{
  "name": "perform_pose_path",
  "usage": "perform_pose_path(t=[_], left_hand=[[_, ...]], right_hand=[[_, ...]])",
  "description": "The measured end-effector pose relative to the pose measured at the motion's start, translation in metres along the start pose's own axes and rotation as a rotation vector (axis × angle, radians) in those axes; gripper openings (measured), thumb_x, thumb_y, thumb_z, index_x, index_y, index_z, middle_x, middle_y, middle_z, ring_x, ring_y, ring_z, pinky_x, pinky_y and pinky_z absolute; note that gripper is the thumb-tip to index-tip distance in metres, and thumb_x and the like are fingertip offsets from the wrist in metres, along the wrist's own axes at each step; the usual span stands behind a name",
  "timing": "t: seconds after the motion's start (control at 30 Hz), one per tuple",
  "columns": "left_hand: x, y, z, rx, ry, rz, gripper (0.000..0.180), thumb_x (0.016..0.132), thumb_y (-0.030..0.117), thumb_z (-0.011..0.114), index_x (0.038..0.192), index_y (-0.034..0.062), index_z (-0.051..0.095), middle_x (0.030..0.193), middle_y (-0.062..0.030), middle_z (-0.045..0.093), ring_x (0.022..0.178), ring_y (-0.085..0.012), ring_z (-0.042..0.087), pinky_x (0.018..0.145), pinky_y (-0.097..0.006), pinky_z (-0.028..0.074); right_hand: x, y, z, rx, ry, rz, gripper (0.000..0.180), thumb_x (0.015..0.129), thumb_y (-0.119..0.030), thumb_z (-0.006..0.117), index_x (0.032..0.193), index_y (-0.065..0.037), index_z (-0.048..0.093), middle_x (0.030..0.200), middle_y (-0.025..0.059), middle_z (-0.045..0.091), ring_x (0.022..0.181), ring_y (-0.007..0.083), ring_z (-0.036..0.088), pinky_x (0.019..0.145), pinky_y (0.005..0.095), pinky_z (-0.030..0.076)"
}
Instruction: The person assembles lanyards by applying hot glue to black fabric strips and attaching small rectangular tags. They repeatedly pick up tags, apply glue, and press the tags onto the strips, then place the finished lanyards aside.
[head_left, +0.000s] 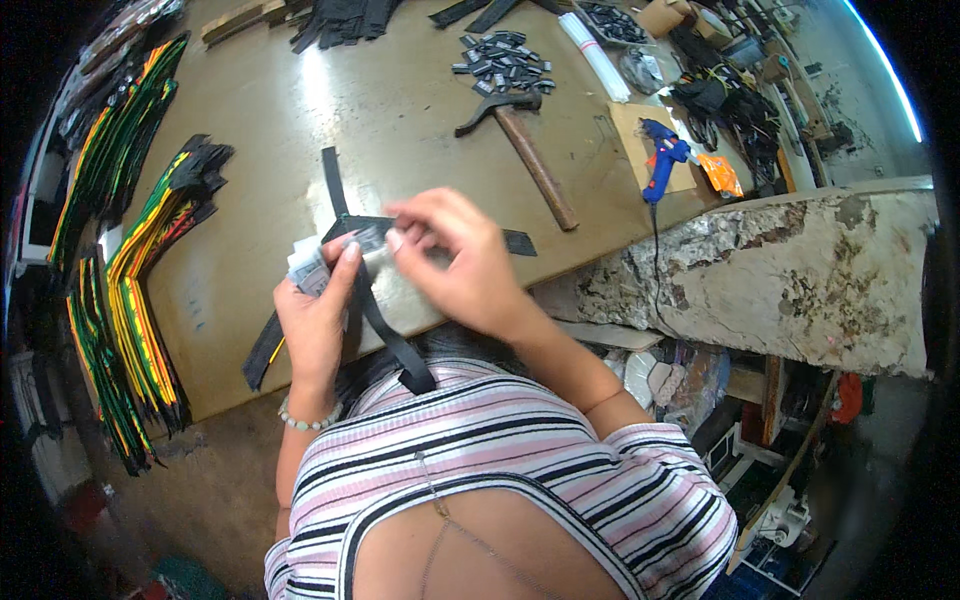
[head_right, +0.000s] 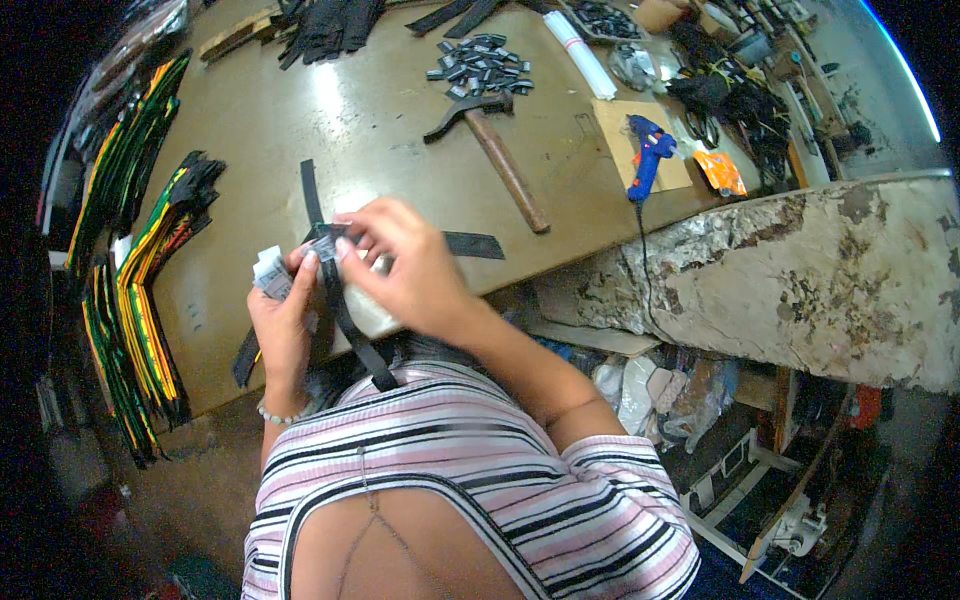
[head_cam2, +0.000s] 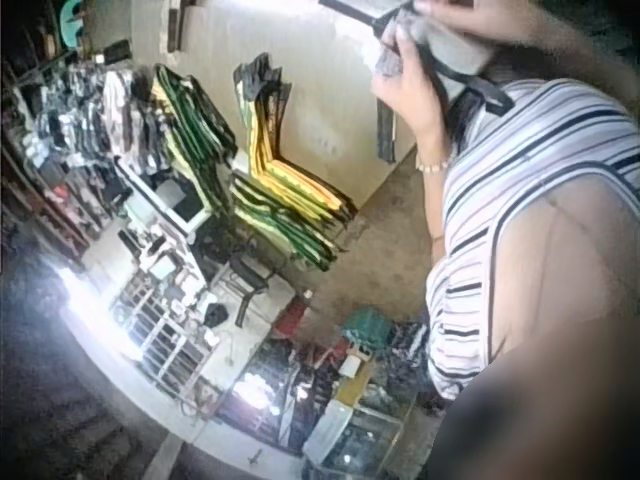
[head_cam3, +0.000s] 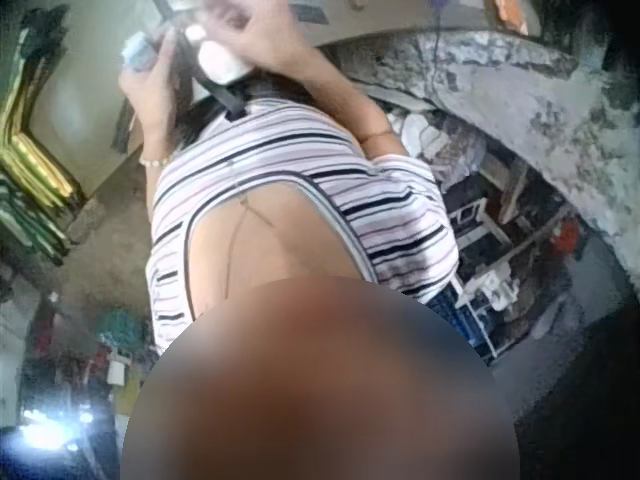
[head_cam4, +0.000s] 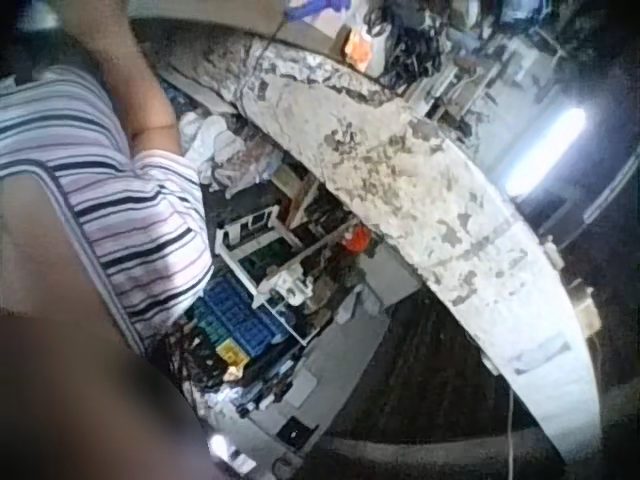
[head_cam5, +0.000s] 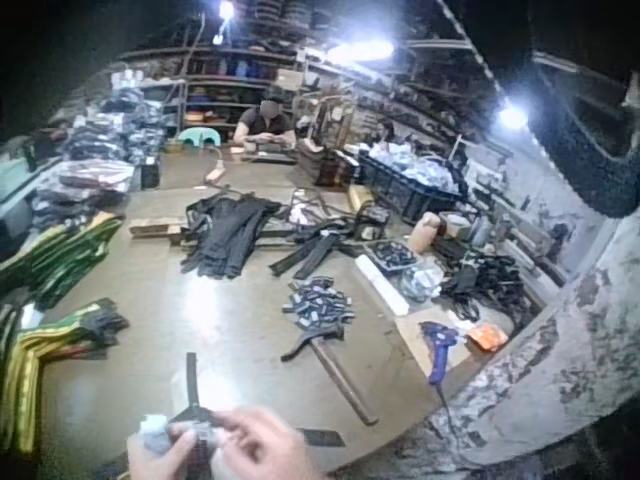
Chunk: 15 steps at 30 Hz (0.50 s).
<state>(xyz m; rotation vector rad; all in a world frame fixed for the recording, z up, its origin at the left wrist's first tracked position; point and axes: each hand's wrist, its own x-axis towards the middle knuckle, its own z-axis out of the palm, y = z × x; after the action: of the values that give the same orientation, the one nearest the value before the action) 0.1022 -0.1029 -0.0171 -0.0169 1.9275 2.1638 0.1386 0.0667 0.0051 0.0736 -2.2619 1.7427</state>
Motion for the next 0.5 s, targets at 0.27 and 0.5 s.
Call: perform_pose_path(t=[0.27, 0.5], left_hand=[[-0.001, 0.007, -0.008, 0.037, -0.133, 0.018, 0.027, 0.095, 0.017, 0.068, 0.114, -0.0017, 0.070, 0.100, -0.0045, 0.071, 0.081, -0.0067, 0.058, 0.075, -0.022, 0.046], [0.008, 0.007, -0.028, -0.403, -0.385, -0.330, 0.035, 0.100, 0.030, 0.060, 0.106, -0.0030, 0.068, 0.092, -0.0094, 0.071, 0.057, -0.0014, 0.037, 0.046, -0.017, 0.028]], right_hand=[[0.013, 0.009, -0.015, 0.001, -0.199, 0.007, 0.020, 0.085, -0.002, 0.072, 0.105, -0.001, 0.070, 0.090, 0.0078, 0.066, 0.081, 0.0155, 0.065, 0.072, 0.0266, 0.054], [0.024, 0.011, -0.018, -0.445, -0.178, -0.720, 0.031, 0.071, 0.001, 0.068, 0.102, -0.003, 0.071, 0.100, 0.0105, 0.065, 0.086, 0.0264, 0.066, 0.071, 0.0333, 0.055]])
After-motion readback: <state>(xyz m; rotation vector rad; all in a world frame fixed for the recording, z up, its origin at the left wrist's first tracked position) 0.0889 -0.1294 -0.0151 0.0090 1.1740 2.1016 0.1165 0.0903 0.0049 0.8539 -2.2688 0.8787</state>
